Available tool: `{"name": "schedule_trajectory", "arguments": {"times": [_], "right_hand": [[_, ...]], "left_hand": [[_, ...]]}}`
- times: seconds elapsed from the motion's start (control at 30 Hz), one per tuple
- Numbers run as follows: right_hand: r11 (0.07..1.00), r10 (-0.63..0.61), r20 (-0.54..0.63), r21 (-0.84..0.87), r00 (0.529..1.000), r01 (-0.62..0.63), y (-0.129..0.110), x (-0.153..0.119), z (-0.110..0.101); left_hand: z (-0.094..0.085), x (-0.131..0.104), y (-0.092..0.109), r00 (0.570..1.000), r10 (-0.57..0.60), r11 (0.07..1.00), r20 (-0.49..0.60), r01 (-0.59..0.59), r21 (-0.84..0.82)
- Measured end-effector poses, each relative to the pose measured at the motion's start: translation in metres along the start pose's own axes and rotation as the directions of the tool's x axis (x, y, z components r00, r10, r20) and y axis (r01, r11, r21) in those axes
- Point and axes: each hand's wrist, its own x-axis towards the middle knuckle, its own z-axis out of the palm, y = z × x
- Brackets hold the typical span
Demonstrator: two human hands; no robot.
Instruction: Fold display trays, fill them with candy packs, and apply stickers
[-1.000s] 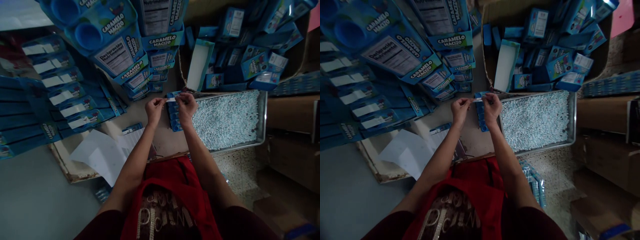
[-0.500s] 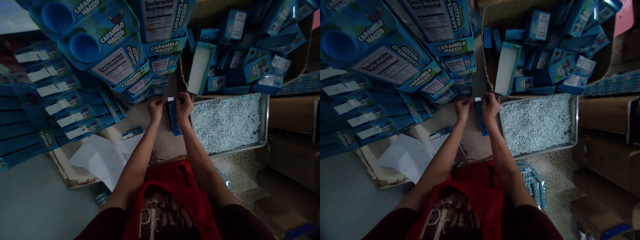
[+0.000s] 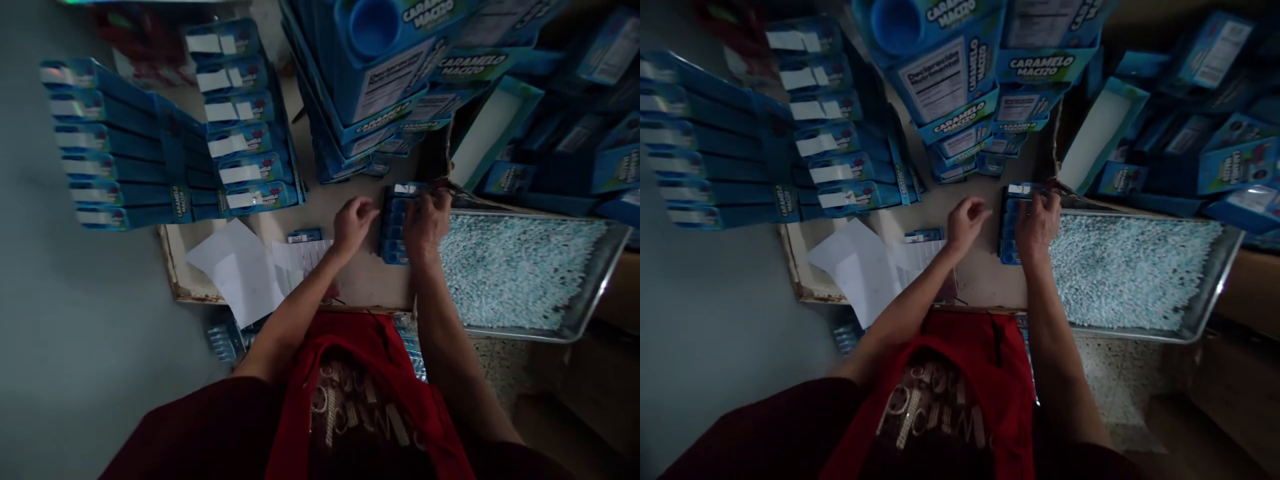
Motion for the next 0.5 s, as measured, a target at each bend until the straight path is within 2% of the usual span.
{"name": "schedule_trajectory", "arguments": {"times": [0.07, 0.13, 0.2, 0.23, 0.3, 0.33, 0.37, 0.43, 0.5], "right_hand": [[0.996, -0.051, 0.034, 0.078, 0.998, 0.048, -0.017, -0.025, -0.012], [0.974, -0.075, 0.143, 0.224, 0.987, 0.042, -0.044, -0.056, -0.009], [0.916, -0.057, 0.341, 0.392, 0.938, -0.087, -0.073, -0.086, 0.009], [0.864, -0.035, 0.457, 0.461, 0.889, -0.203, -0.086, -0.097, 0.022], [0.708, -0.005, 0.649, 0.539, 0.761, -0.455, -0.102, -0.112, 0.047], [0.621, -0.009, 0.707, 0.558, 0.707, -0.550, -0.105, -0.116, 0.056], [0.544, -0.018, 0.735, 0.576, 0.678, -0.610, -0.104, -0.117, 0.063], [0.450, -0.025, 0.729, 0.619, 0.684, -0.644, -0.097, -0.114, 0.069], [0.436, 0.001, 0.699, 0.643, 0.715, -0.629, -0.088, -0.108, 0.069]], "left_hand": [[-0.067, -0.026, -0.007, 0.985, 0.160, 0.952, 0.059, -0.170, 0.256], [-0.125, -0.047, -0.019, 0.984, 0.171, 0.873, 0.055, -0.178, 0.454], [-0.161, -0.058, -0.034, 0.989, 0.129, 0.827, 0.066, -0.144, 0.544], [-0.171, -0.061, -0.040, 0.991, 0.111, 0.821, 0.080, -0.137, 0.554], [-0.182, -0.064, -0.053, 0.990, 0.116, 0.834, 0.079, -0.140, 0.534], [-0.186, -0.066, -0.058, 0.990, 0.133, 0.847, 0.041, -0.135, 0.515], [-0.191, -0.070, -0.064, 0.989, 0.148, 0.861, -0.025, -0.116, 0.495], [-0.207, -0.082, -0.078, 0.968, 0.127, 0.897, -0.218, -0.018, 0.442], [-0.225, -0.101, -0.094, 0.923, -0.008, 0.931, -0.386, 0.148, 0.334]]}}
